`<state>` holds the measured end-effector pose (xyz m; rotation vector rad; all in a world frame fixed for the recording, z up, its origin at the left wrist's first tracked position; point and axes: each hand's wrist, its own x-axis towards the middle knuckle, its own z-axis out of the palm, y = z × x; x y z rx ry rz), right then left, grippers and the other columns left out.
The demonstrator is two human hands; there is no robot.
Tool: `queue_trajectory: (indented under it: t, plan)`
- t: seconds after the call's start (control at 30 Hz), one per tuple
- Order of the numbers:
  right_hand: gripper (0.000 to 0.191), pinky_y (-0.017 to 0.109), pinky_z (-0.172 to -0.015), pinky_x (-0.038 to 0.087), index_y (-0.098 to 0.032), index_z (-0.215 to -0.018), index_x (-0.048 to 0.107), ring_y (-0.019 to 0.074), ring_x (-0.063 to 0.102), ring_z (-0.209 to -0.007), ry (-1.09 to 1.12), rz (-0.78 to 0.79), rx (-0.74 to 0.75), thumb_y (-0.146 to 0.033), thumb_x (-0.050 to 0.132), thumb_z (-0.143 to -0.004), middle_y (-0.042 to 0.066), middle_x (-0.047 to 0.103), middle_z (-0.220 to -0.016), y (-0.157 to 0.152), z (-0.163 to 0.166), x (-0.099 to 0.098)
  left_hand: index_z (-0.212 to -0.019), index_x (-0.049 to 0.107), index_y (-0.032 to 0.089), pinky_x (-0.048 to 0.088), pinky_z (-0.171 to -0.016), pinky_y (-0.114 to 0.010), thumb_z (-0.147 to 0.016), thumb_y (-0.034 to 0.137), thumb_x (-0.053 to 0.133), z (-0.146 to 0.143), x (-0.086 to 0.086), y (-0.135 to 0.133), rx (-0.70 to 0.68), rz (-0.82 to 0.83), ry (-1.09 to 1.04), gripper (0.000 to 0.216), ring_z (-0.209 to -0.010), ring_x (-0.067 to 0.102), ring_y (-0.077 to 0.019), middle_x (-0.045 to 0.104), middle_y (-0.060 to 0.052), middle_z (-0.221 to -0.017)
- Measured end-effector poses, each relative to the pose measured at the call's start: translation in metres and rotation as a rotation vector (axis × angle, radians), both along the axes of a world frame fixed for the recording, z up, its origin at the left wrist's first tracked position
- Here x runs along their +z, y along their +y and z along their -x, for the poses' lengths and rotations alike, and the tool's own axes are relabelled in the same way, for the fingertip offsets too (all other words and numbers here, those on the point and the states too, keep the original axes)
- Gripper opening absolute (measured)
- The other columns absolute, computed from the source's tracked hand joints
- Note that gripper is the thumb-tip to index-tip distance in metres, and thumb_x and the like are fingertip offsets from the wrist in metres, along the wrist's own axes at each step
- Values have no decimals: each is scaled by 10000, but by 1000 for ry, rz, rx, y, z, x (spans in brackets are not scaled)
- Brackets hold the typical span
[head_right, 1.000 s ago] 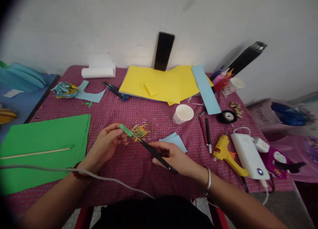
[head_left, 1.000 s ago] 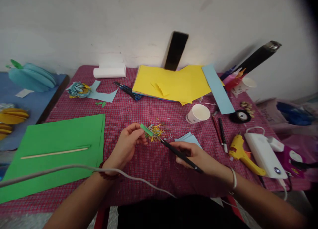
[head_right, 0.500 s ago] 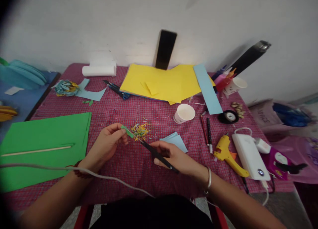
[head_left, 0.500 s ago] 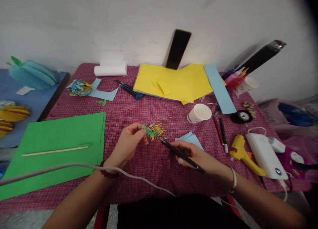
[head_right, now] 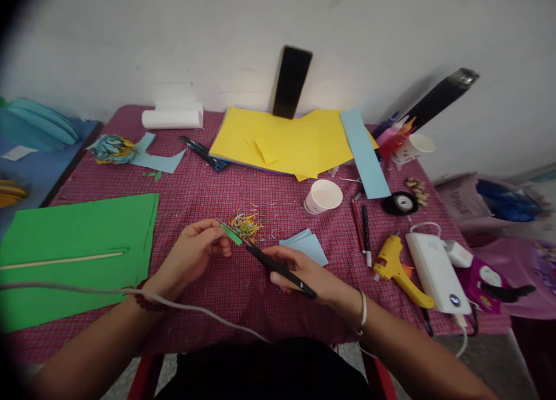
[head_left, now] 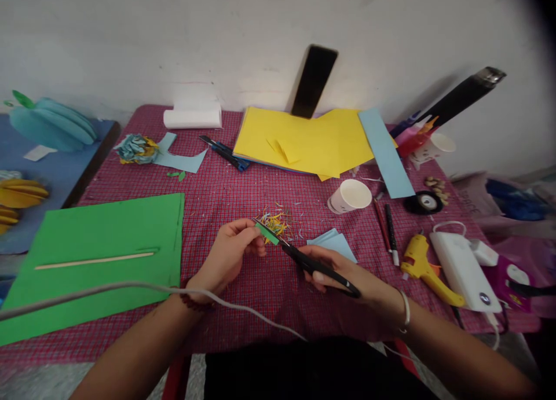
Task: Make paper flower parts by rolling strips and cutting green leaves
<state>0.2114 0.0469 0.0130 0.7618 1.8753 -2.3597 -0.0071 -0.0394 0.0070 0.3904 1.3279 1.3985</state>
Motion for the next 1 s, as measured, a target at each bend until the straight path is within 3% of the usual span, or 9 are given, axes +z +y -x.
queue_trajectory:
  t: [0.4,1.0]
  plan:
    - [535,202,-460,291,-165,-1187,521,64,358,-513,2,8,-44,-498,668,-795,-45,449,-690,-3,-2,-9,-567,560,155,472,-470,-242,-676,258,664,-1,-1,2,-14,8,15,183,-446,535,-102,585,12,-510]
    - [460,207,-474,272,-164,-1167,547,64,359,-547,-64,-58,-68,-419,674,-805,-28,464,-743,-6,2,1,-576,573,156,472,-465,-239,-670,254,680,1,1,2,4,16,-38,173,-448,529,-98,580,15,-506]
